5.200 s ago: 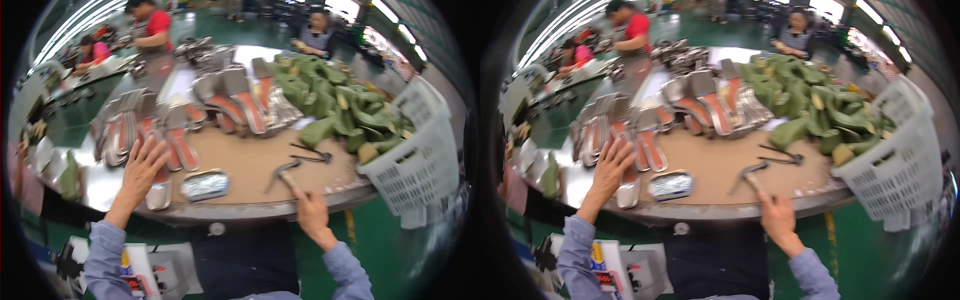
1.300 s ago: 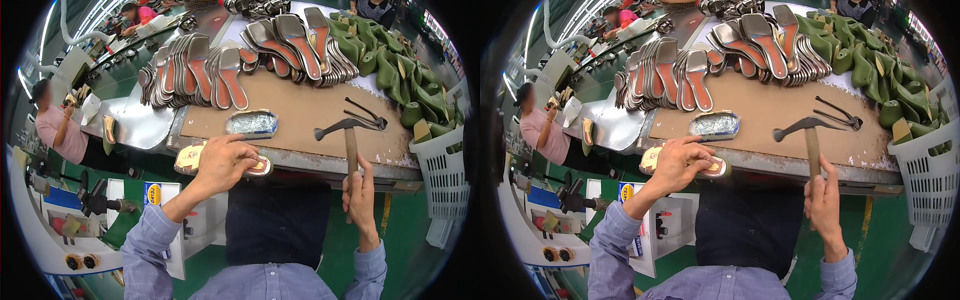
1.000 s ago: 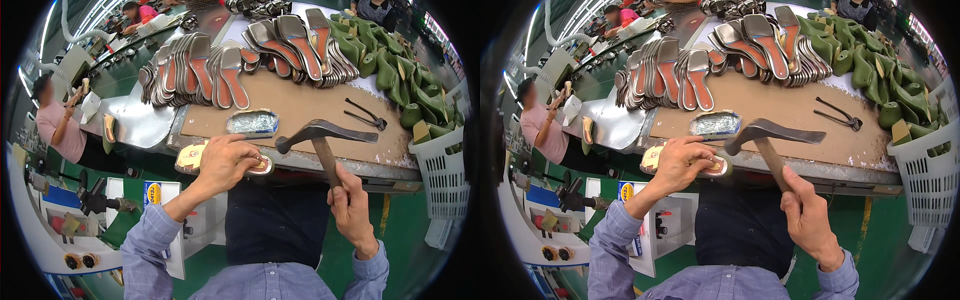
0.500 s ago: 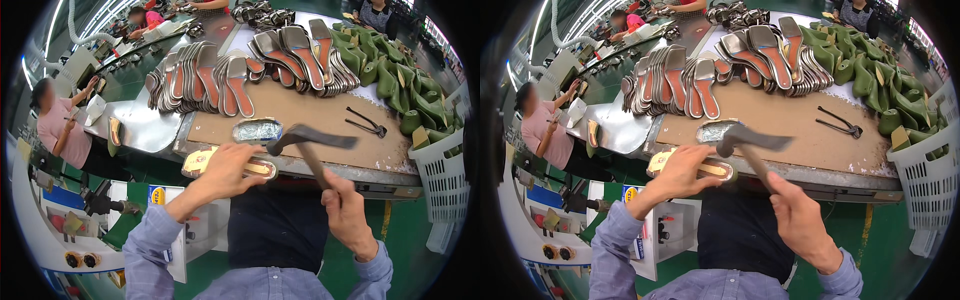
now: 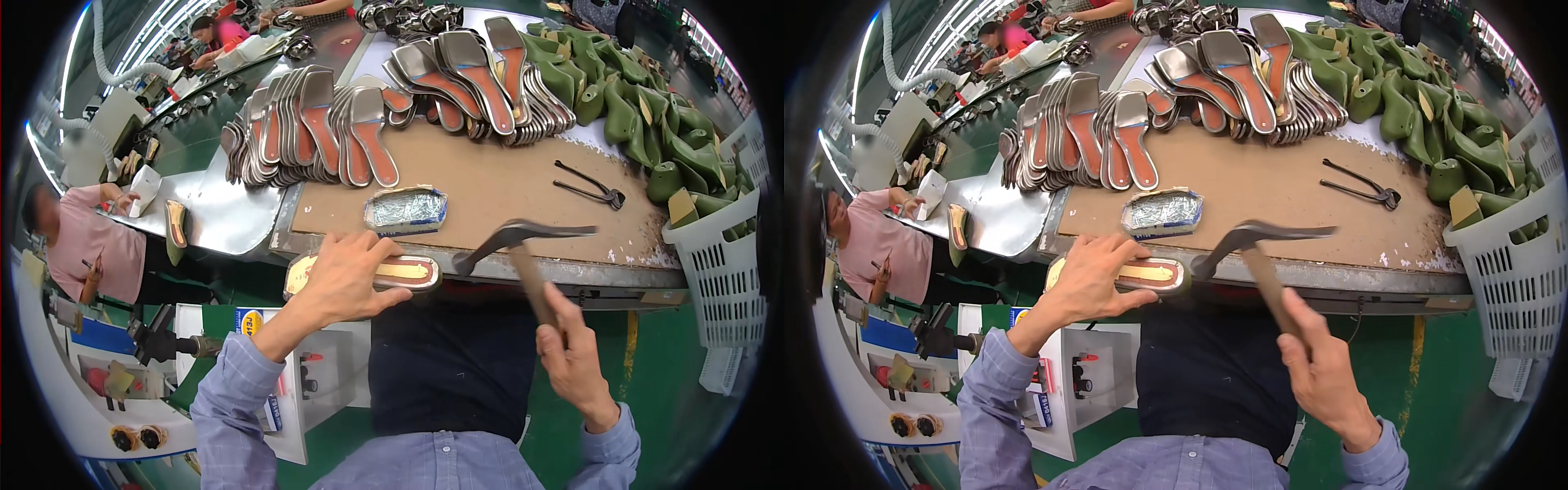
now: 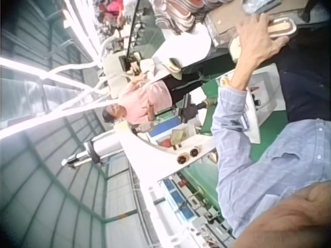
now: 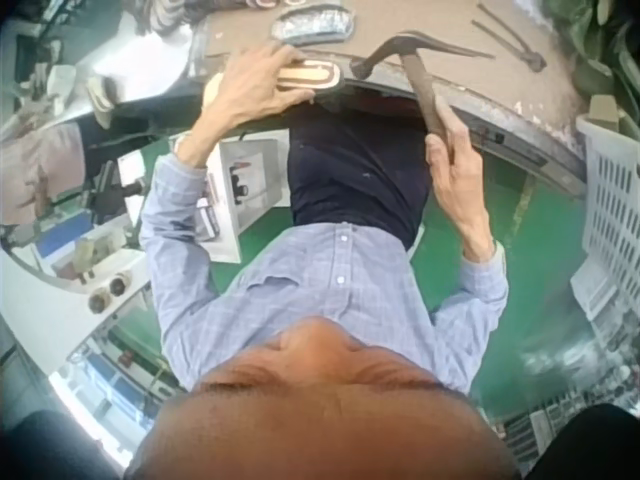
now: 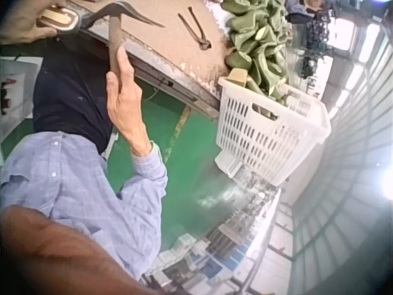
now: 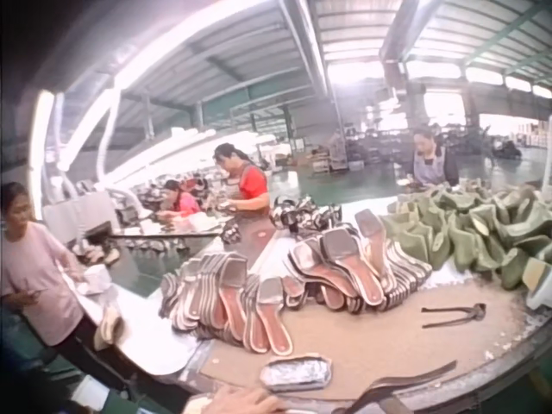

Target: The person assembles shoes by placing a sole onto a green shoe upper, then using a hammer to drive nails into the sole to secure it. They repeat this process for multiple shoes, picking up new uppers and soles from the table and placing the finished shoes into a white basket.

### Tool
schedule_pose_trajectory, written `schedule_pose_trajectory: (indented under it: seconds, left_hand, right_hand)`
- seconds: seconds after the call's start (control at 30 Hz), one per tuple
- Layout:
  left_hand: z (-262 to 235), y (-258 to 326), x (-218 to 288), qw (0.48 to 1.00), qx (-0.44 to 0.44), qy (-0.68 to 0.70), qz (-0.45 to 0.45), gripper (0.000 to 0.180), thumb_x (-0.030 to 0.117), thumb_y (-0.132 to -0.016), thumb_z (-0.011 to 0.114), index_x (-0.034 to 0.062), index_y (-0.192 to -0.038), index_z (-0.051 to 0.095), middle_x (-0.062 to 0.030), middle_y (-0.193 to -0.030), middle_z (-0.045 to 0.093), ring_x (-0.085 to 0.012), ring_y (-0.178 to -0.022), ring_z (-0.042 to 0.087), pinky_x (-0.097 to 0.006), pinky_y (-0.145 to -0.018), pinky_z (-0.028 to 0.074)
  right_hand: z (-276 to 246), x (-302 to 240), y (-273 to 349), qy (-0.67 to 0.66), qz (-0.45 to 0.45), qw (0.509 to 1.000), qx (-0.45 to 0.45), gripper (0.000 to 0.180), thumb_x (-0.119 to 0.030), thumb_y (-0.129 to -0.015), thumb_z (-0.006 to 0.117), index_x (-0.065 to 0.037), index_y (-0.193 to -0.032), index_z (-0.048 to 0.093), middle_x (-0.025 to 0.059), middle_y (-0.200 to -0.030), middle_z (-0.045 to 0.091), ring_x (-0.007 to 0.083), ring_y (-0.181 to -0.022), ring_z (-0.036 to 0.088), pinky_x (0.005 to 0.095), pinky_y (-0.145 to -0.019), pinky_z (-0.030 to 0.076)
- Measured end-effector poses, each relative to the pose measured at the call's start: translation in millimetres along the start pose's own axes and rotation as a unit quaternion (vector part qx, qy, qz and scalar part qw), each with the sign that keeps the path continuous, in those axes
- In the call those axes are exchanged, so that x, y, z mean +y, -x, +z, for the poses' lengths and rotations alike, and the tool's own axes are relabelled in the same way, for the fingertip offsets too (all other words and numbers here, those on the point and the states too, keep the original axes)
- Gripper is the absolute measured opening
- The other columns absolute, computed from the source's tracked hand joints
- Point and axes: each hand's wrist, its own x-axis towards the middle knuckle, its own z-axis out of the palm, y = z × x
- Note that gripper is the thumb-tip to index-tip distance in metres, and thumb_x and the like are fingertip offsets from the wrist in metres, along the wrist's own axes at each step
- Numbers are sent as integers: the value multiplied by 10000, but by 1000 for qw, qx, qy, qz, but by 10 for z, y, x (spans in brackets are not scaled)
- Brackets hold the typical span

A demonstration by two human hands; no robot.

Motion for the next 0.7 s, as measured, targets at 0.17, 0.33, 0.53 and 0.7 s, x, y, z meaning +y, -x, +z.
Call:
schedule_pose_trajectory:
  seconds: [0.17,0.33,0.53,0.7]
  left_hand:
    - [26,52,33,999,-6,-8,-32,568,498,-765,810,122,-1151,630,-70,-1063,642,-272,-1037,624,-425,-914,391]
    - [44,5,66,999,10,-13,-31,589,521,-753,811,114,-1137,625,-79,-1062,640,-264,-1036,625,-418,-895,388]
    - [54,76,35,999,15,-16,-46,608,547,-757,791,98,-1129,620,-86,-1039,642,-272,-1016,628,-431,-874,395]
    - [65,33,45,999,19,-24,-35,614,550,-767,780,89,-1141,624,-87,-1034,647,-263,-1014,637,-447,-866,390]
  right_hand:
    - [-110,-313,-174,60,-176,978,94,487,-1,-968,597,11,-1437,465,243,-1274,627,261,-909,691,375,-782,556]
    - [69,-373,-384,132,-158,979,-4,526,1,-935,637,-37,-1438,488,244,-1123,675,298,-890,701,373,-766,560]
    - [-110,-703,-553,164,-198,965,59,435,-19,-962,612,1,-1390,536,232,-1148,696,325,-973,713,376,-827,554]
    - [89,-274,-362,227,-257,934,99,517,-19,-963,602,-9,-1458,450,151,-1010,705,248,-797,664,346,-709,543]
